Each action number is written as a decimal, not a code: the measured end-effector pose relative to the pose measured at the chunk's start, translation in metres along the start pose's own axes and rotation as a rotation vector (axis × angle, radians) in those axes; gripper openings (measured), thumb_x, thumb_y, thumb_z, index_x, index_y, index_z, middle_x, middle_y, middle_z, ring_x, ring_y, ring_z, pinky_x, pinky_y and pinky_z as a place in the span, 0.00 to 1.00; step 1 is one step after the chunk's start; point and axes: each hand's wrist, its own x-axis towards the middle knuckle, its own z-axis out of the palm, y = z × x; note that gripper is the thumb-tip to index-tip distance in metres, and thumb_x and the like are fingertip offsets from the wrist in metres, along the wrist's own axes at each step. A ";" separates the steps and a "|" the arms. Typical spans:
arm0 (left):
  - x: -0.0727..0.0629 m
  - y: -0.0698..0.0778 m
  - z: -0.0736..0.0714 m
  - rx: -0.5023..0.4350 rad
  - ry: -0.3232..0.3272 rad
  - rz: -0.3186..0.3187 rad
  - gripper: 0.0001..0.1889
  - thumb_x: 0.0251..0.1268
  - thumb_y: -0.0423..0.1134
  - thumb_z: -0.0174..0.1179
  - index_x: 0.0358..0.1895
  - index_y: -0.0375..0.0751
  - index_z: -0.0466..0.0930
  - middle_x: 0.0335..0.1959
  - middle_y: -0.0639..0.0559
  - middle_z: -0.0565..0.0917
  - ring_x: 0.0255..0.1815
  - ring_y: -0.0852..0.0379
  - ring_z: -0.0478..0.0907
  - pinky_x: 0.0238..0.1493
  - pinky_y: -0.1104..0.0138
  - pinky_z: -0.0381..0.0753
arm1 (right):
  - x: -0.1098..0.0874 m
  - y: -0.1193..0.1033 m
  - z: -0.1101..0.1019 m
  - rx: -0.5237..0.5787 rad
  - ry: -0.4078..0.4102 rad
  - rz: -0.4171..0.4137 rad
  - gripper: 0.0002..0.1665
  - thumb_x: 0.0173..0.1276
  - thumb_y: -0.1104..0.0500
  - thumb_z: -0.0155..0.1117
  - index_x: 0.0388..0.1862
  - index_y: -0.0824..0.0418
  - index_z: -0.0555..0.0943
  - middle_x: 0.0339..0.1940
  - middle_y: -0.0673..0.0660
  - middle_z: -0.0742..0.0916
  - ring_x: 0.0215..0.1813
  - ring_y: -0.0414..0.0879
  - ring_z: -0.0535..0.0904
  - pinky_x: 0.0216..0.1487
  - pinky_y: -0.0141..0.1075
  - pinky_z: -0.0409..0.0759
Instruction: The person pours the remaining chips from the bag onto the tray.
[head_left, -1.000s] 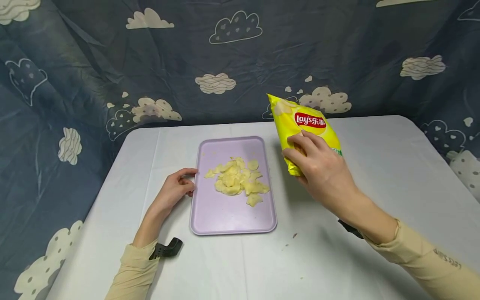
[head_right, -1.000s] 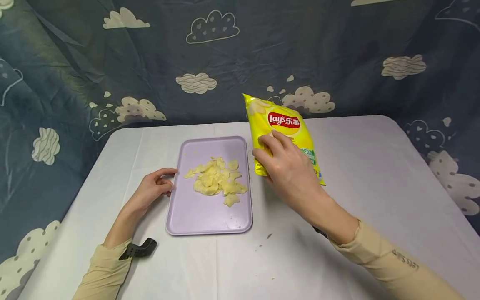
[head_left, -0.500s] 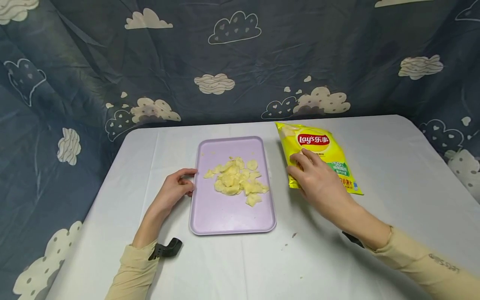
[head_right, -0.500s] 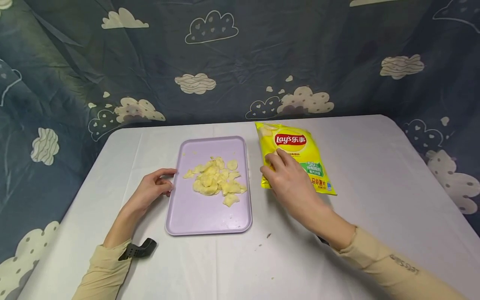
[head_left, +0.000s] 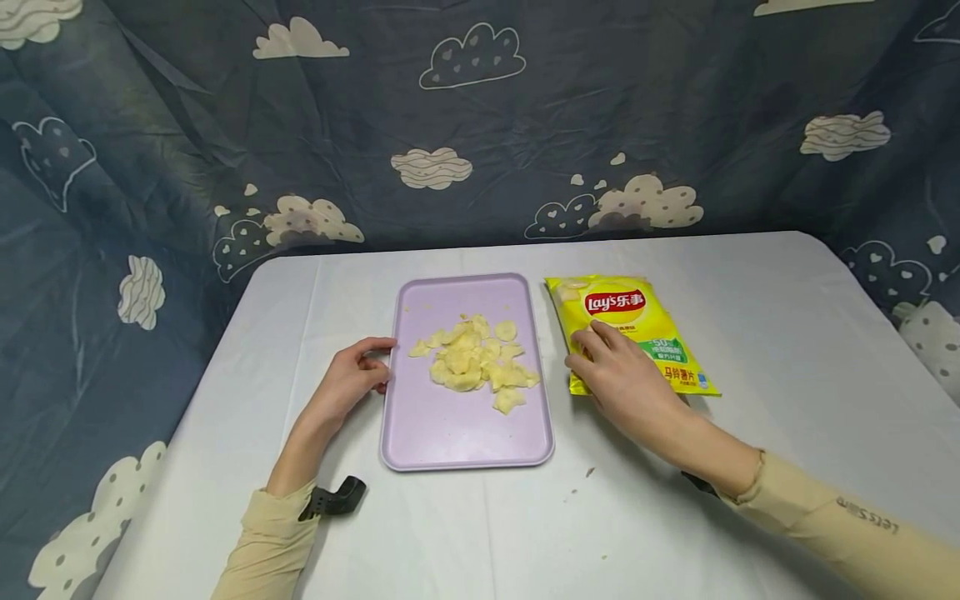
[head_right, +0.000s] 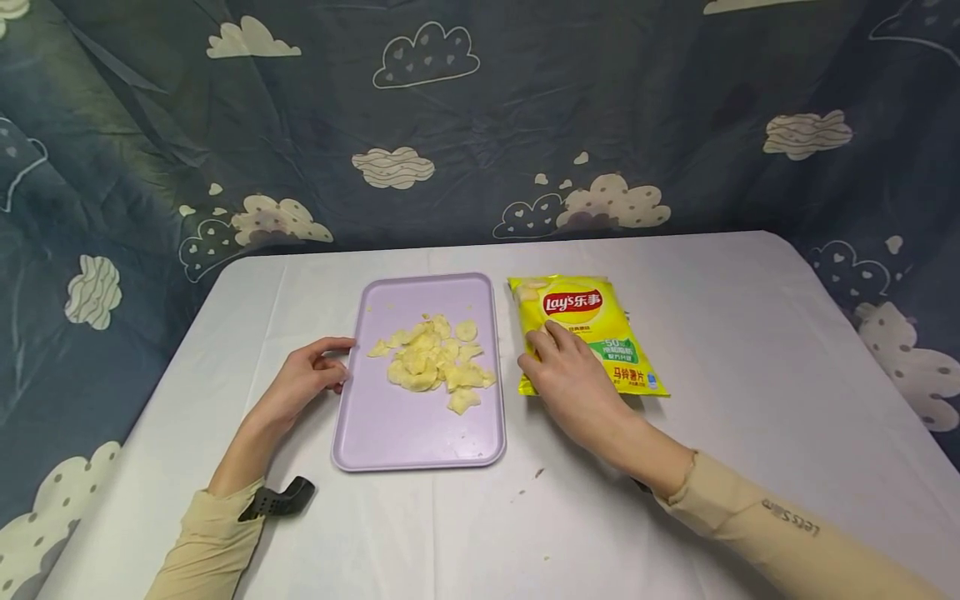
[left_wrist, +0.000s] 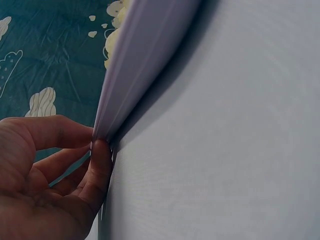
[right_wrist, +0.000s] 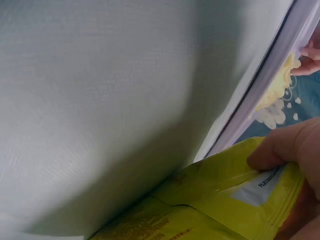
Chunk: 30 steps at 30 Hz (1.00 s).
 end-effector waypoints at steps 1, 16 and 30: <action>0.000 0.000 0.000 -0.001 0.001 0.002 0.28 0.56 0.21 0.56 0.64 0.31 0.73 0.29 0.42 0.80 0.27 0.55 0.74 0.31 0.67 0.78 | 0.000 0.000 0.001 0.002 -0.006 0.001 0.24 0.52 0.65 0.78 0.50 0.61 0.84 0.59 0.63 0.77 0.68 0.66 0.63 0.67 0.60 0.64; 0.000 0.000 0.001 0.007 0.007 0.012 0.28 0.56 0.22 0.57 0.64 0.32 0.73 0.29 0.43 0.79 0.28 0.55 0.74 0.31 0.67 0.78 | -0.013 -0.004 0.010 0.132 -0.156 0.073 0.35 0.63 0.45 0.68 0.67 0.55 0.75 0.75 0.60 0.65 0.77 0.65 0.49 0.71 0.61 0.53; -0.001 -0.002 0.001 0.020 0.016 0.020 0.27 0.55 0.23 0.56 0.63 0.35 0.75 0.29 0.45 0.79 0.27 0.55 0.75 0.31 0.68 0.79 | -0.023 -0.008 0.014 0.169 -0.173 0.075 0.39 0.67 0.35 0.59 0.72 0.51 0.71 0.78 0.56 0.61 0.79 0.62 0.42 0.73 0.60 0.47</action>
